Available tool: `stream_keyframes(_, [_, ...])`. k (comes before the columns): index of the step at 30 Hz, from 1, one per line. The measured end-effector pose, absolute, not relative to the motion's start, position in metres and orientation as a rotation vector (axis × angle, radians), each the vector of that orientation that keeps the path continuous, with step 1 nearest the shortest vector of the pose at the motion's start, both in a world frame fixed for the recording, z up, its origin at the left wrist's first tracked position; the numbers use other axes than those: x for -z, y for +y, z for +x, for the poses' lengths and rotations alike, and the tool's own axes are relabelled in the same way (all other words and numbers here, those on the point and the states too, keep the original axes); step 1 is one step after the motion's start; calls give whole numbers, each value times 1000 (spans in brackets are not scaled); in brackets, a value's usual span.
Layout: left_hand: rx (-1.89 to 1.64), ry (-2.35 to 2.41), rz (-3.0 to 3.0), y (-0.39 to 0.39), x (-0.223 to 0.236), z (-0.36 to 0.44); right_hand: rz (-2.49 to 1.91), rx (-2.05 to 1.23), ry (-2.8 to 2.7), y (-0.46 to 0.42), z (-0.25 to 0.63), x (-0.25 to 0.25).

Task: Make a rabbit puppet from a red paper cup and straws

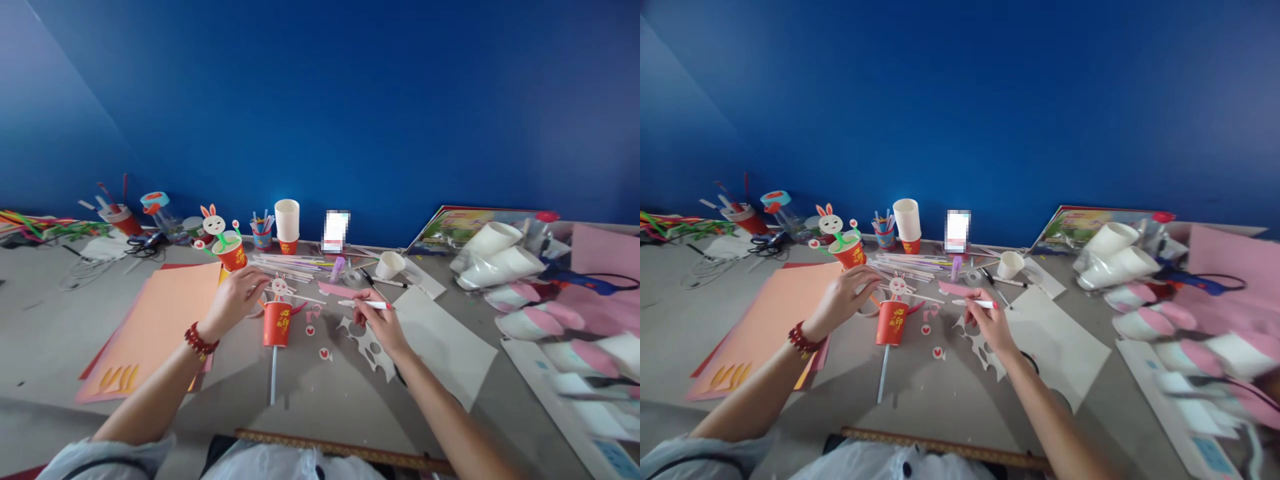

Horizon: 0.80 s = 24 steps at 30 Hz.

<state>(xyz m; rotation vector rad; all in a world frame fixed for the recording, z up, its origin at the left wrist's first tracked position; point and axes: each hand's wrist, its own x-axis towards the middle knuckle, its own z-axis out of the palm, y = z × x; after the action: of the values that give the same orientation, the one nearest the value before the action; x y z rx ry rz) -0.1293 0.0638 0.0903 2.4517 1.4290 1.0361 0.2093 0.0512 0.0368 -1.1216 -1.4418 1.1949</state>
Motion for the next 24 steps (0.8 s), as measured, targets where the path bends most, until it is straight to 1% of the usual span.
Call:
stream_keyframes(2, [-1023, 1434, 2449, 70, -93, -123, -1131, -1197, -1415, 47, 212, -36])
stream_keyframes(4, [-929, 1397, 2513, 73, -95, -110, -1142, -1200, -1397, 43, 216, -35])
stream_keyframes(6, [-598, 1266, 2704, 75, -94, -91, -1154, -1206, -1398, 40, 217, -34])
stream_keyframes(9, [110, 1306, 2911, 78, -87, -59, -1164, -1207, -1427, 37, 215, -33])
stream_keyframes(10, [188, 1329, 2909, 79, -84, -50, -1162, -1205, -1438, 36, 214, -32])
stream_keyframes(16, [388, 1392, 2879, 91, -59, -23, -1165, -1184, -1488, 27, 215, -35])
stream_keyframes(20, [385, 1371, 2859, 97, -51, -21, -1175, -1160, -1487, 24, 220, -31])
stream_keyframes(24, [300, 1383, 2832, 99, -52, -21, -1168, -1155, -1460, 24, 221, -27])
